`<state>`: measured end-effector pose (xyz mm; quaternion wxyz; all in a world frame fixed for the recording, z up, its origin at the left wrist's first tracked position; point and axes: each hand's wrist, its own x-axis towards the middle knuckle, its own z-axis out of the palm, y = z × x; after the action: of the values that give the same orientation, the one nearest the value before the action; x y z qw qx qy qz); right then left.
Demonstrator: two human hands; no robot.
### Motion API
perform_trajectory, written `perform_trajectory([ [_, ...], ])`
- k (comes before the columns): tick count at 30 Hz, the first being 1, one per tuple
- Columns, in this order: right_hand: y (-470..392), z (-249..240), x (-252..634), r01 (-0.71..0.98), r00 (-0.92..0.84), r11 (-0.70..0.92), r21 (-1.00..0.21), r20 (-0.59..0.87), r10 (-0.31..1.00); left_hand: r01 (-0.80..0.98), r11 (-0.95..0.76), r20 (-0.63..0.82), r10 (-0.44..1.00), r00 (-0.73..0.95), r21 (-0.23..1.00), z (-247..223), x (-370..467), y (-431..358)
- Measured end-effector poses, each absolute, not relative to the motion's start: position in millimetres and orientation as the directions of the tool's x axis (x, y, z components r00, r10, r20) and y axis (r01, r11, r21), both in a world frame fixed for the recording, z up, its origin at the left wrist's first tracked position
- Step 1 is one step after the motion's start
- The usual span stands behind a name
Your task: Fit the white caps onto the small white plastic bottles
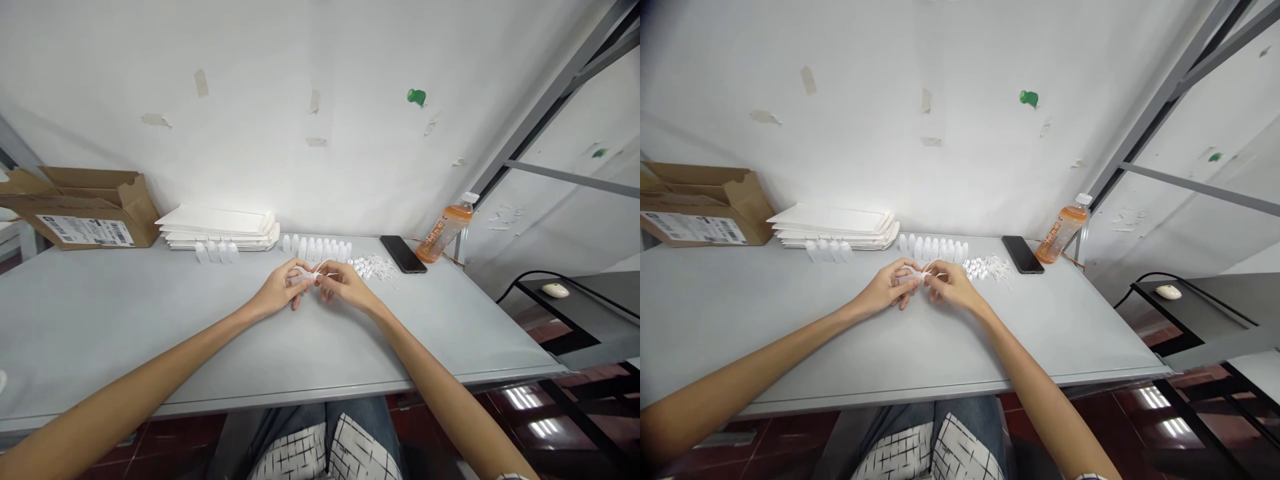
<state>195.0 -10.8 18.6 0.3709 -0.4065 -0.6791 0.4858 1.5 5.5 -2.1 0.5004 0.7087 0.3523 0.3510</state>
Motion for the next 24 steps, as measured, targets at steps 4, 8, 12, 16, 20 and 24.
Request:
perform_trajectory([
  [4,-11.8,21.3,194.1,0.193,-0.384,0.214,-0.958,0.127,0.914,0.143,-0.243,0.146,0.861,0.488,0.959,-2.5,1.4,5.2],
  [8,-11.0,21.6,193.9,0.192,-0.365,0.212,-0.958,0.131,0.922,0.117,-0.232,0.146,0.857,0.494,0.966,-1.4,1.6,4.7],
  [12,-8.5,22.0,197.2,0.192,-0.340,0.241,-0.951,0.166,0.926,0.121,-0.184,0.100,0.860,0.501,0.975,0.5,1.1,4.7],
  [16,-5.8,20.6,199.9,0.170,-0.314,0.248,-0.954,0.186,0.931,0.150,-0.183,0.074,0.838,0.541,0.972,1.7,0.1,4.3],
  [20,-5.1,17.8,199.2,0.132,-0.331,0.215,-0.968,0.161,0.930,0.179,-0.205,0.077,0.837,0.542,0.962,0.6,-0.8,4.8],
  [24,-6.0,15.7,198.9,0.194,-0.337,0.238,-0.952,0.164,0.927,0.222,-0.223,0.078,0.850,0.520,0.949,-2.3,-1.7,6.1],
])
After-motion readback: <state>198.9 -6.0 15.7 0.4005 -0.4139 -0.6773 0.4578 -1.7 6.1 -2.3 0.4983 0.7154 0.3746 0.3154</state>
